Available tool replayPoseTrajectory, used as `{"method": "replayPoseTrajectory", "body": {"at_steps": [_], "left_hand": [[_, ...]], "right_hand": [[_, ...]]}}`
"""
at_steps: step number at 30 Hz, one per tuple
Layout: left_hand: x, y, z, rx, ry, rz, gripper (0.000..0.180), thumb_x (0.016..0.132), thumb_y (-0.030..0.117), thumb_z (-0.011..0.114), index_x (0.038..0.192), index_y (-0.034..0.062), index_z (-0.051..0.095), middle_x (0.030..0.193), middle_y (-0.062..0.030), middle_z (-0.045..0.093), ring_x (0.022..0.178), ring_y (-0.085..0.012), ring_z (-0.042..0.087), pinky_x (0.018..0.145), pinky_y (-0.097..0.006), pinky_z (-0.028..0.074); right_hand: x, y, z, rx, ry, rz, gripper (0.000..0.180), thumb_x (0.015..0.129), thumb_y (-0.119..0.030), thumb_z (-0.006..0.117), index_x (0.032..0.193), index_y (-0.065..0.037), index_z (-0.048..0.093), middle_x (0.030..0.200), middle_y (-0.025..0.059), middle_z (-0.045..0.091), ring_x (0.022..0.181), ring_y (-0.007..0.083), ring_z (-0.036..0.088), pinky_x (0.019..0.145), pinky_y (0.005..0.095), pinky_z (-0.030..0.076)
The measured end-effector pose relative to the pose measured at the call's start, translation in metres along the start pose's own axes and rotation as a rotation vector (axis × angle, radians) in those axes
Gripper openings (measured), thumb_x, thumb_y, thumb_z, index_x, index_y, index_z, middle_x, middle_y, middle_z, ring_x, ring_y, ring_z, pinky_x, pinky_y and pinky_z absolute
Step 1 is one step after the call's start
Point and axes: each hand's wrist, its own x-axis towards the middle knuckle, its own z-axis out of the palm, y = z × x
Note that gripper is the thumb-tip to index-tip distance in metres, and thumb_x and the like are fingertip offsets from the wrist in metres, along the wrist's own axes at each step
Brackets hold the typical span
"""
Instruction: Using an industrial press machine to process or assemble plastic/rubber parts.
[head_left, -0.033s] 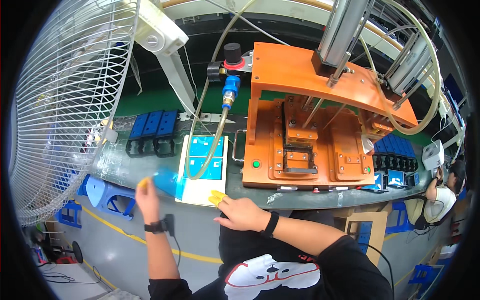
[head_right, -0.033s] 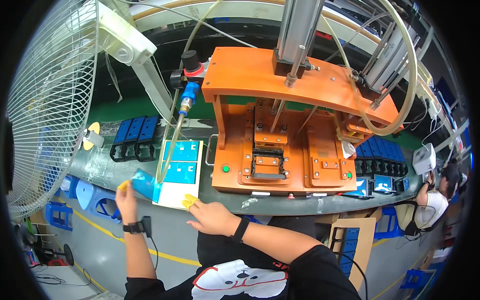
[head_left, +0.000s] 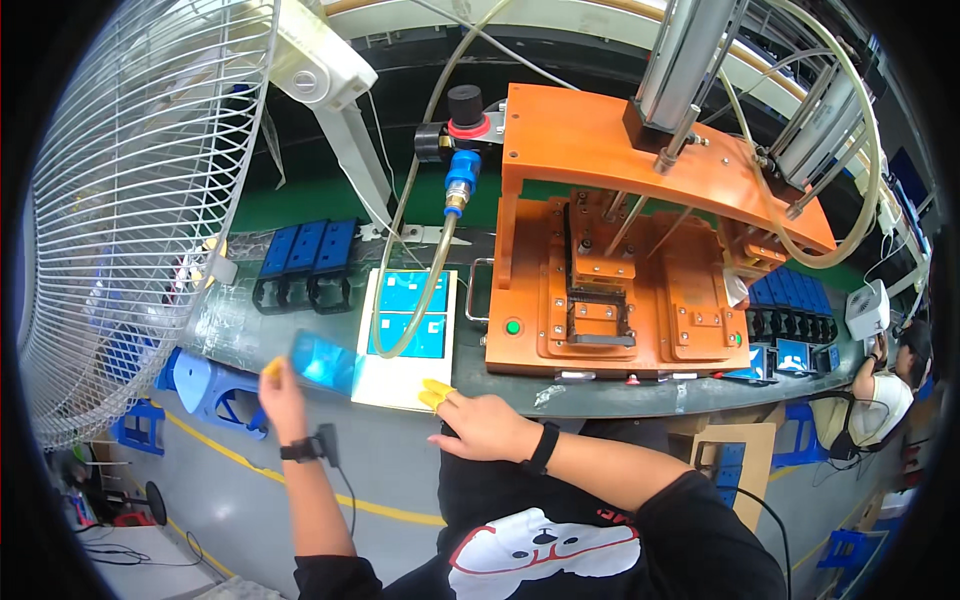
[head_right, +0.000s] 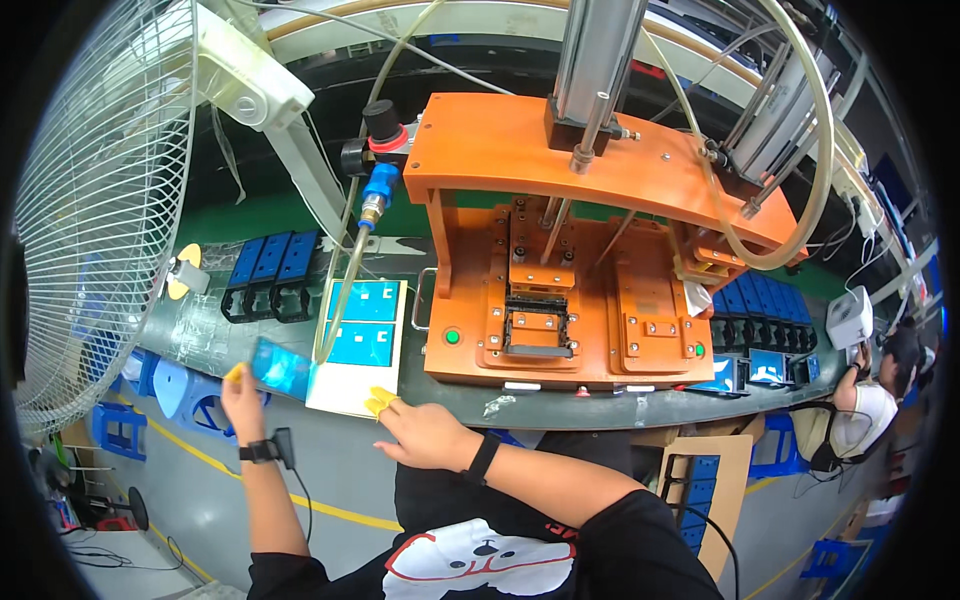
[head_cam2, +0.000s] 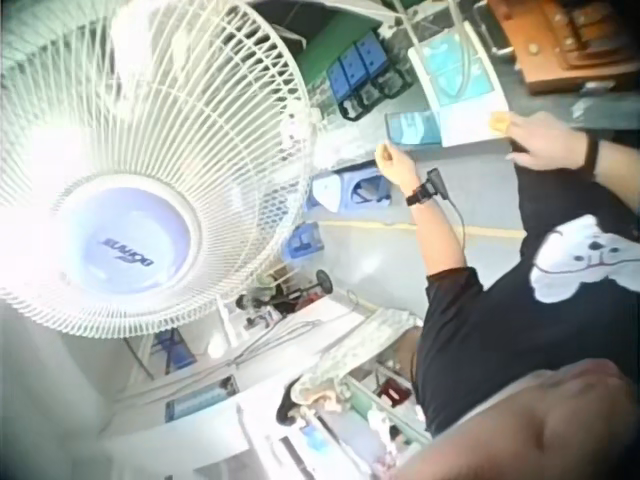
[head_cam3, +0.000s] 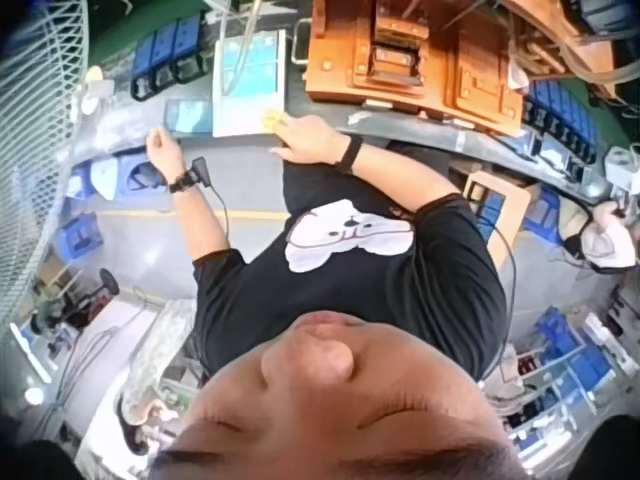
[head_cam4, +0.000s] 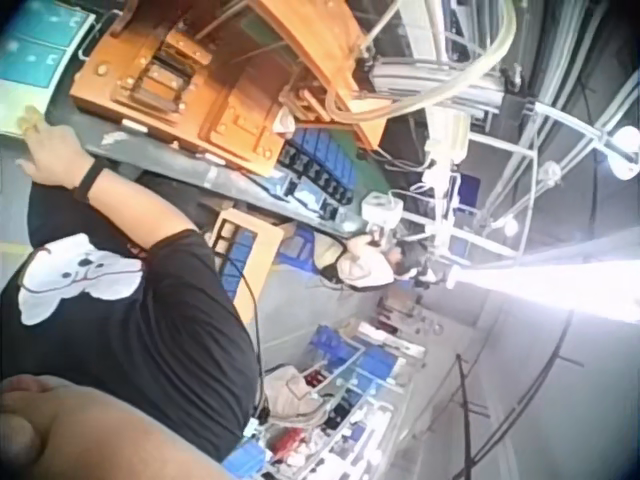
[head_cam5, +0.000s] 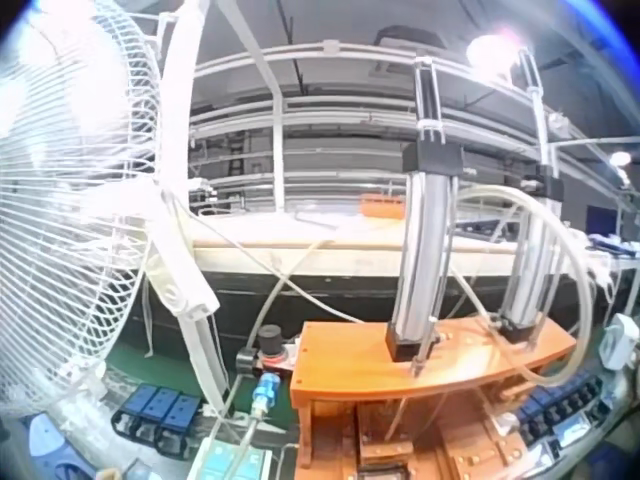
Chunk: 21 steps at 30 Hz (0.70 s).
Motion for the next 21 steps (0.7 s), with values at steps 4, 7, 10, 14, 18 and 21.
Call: {"method": "replayPoseTrajectory", "body": {"at_steps": [4, 7, 10, 14, 18, 21], "left_hand": [[0.029, -0.01, -0.06, 0.024, 0.209, -0.022, 0.029, 0.107, 0.026, 0.061, 0.121, 0.0006, 0.064, 0.097, -0.0026, 0.068, 0.084, -0.0087, 0.06, 0.074, -0.025, 0.049], [-0.005, 0.023, -0.068, -0.116, 0.026, 0.042, 0.03, 0.107, 0.024, 0.06, 0.126, 0.0006, 0.062, 0.104, -0.003, 0.065, 0.086, -0.0096, 0.059, 0.075, -0.024, 0.05], [-0.057, 0.074, -0.059, -0.125, -0.392, 0.096, 0.028, 0.107, 0.016, 0.057, 0.128, -0.0008, 0.061, 0.107, -0.0041, 0.063, 0.089, -0.0103, 0.061, 0.077, -0.025, 0.051], [-0.104, 0.128, -0.029, -0.187, -0.884, 0.055, 0.028, 0.097, -0.003, 0.058, 0.125, -0.0049, 0.062, 0.107, -0.0091, 0.072, 0.091, -0.0119, 0.066, 0.082, -0.027, 0.053], [-0.122, 0.164, 0.028, -0.253, -1.106, 0.077, 0.03, 0.095, -0.005, 0.06, 0.124, -0.005, 0.064, 0.112, -0.0133, 0.074, 0.098, -0.016, 0.069, 0.09, -0.029, 0.053], [-0.138, 0.191, 0.068, -0.231, -1.255, 0.201, 0.03, 0.093, -0.001, 0.065, 0.123, -0.0029, 0.067, 0.116, -0.0112, 0.074, 0.106, -0.0196, 0.068, 0.098, -0.033, 0.051]], "right_hand": [[-0.015, -0.009, -0.022, 0.022, 0.057, -0.054, 0.046, 0.094, -0.037, 0.069, 0.125, -0.003, 0.061, 0.13, 0.0193, 0.062, 0.082, 0.0365, 0.07, 0.073, 0.0426, 0.059], [-0.039, -0.015, -0.058, 0.054, 0.25, -0.118, 0.045, 0.093, -0.032, 0.072, 0.127, -0.005, 0.062, 0.131, 0.0165, 0.063, 0.082, 0.0334, 0.069, 0.075, 0.0396, 0.058], [-0.079, -0.019, -0.103, 0.022, 0.455, -0.095, 0.037, 0.087, -0.022, 0.076, 0.119, -0.006, 0.068, 0.118, 0.0131, 0.068, 0.086, 0.0286, 0.069, 0.076, 0.0391, 0.057], [-0.114, -0.012, -0.149, -0.134, 0.781, -0.08, 0.036, 0.078, -0.011, 0.083, 0.112, -0.007, 0.073, 0.111, 0.0111, 0.07, 0.09, 0.0279, 0.068, 0.077, 0.0377, 0.056], [-0.124, 0.001, -0.168, -0.301, 0.805, 0.061, 0.037, 0.077, -0.013, 0.082, 0.112, -0.006, 0.072, 0.11, 0.0126, 0.068, 0.09, 0.0315, 0.062, 0.077, 0.0393, 0.052], [-0.125, 0.011, -0.17, -0.37, 0.755, 0.136, 0.038, 0.078, -0.018, 0.081, 0.112, -0.006, 0.071, 0.115, 0.0149, 0.065, 0.103, 0.0336, 0.059, 0.087, 0.0433, 0.049]]}}
